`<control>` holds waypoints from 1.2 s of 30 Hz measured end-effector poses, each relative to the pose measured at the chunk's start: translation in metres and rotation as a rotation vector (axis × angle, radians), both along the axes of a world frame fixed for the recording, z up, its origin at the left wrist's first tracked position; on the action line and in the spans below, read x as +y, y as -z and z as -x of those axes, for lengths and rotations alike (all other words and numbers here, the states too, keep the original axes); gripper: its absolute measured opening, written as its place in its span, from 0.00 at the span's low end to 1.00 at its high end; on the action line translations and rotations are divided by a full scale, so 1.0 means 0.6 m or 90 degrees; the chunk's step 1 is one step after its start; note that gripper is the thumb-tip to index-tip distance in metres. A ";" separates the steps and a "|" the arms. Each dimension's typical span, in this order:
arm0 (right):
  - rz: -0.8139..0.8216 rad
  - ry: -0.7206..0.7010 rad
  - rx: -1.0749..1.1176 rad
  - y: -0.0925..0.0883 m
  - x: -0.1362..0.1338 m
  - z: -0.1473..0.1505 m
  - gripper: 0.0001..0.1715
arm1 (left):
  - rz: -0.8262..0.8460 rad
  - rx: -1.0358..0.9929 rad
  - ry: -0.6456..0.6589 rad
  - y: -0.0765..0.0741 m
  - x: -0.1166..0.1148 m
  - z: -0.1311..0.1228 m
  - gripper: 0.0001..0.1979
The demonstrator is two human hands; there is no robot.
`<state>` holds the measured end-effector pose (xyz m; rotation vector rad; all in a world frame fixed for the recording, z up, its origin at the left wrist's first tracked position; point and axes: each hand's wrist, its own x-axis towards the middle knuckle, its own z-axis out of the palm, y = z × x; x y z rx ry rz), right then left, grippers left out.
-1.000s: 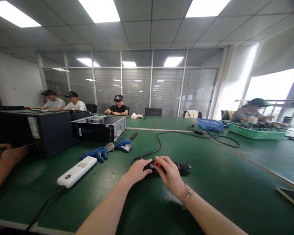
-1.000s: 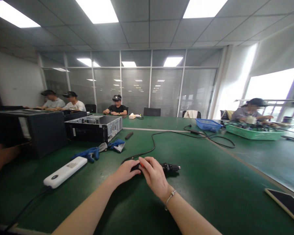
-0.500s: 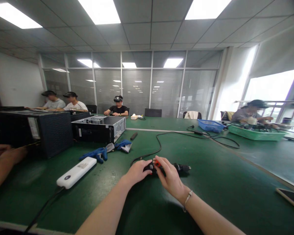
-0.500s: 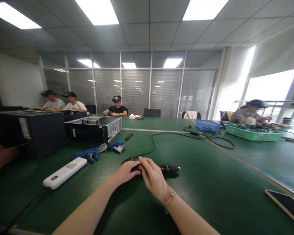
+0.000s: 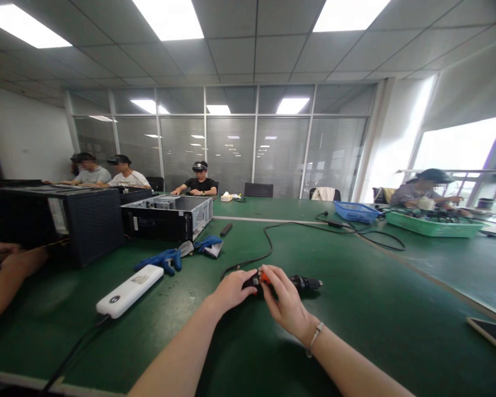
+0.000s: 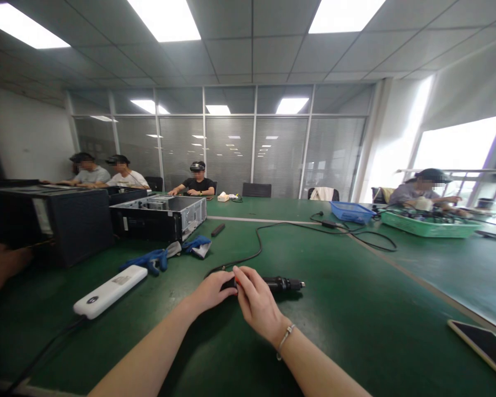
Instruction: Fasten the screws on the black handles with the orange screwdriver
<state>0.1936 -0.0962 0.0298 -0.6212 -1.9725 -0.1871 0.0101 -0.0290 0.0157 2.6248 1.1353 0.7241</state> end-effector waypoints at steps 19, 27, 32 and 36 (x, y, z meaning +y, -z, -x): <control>-0.032 0.072 0.030 0.000 0.006 -0.005 0.30 | 0.012 0.001 0.005 -0.002 0.000 0.002 0.24; -0.024 0.046 -0.011 -0.001 -0.002 -0.004 0.33 | 0.026 -0.006 0.017 -0.005 0.000 0.004 0.22; -0.025 0.076 0.002 0.003 0.003 -0.007 0.30 | 0.020 -0.007 0.018 -0.005 -0.001 0.003 0.21; -0.019 0.036 -0.003 -0.001 0.000 -0.005 0.35 | 0.031 -0.022 0.029 -0.006 0.002 0.007 0.24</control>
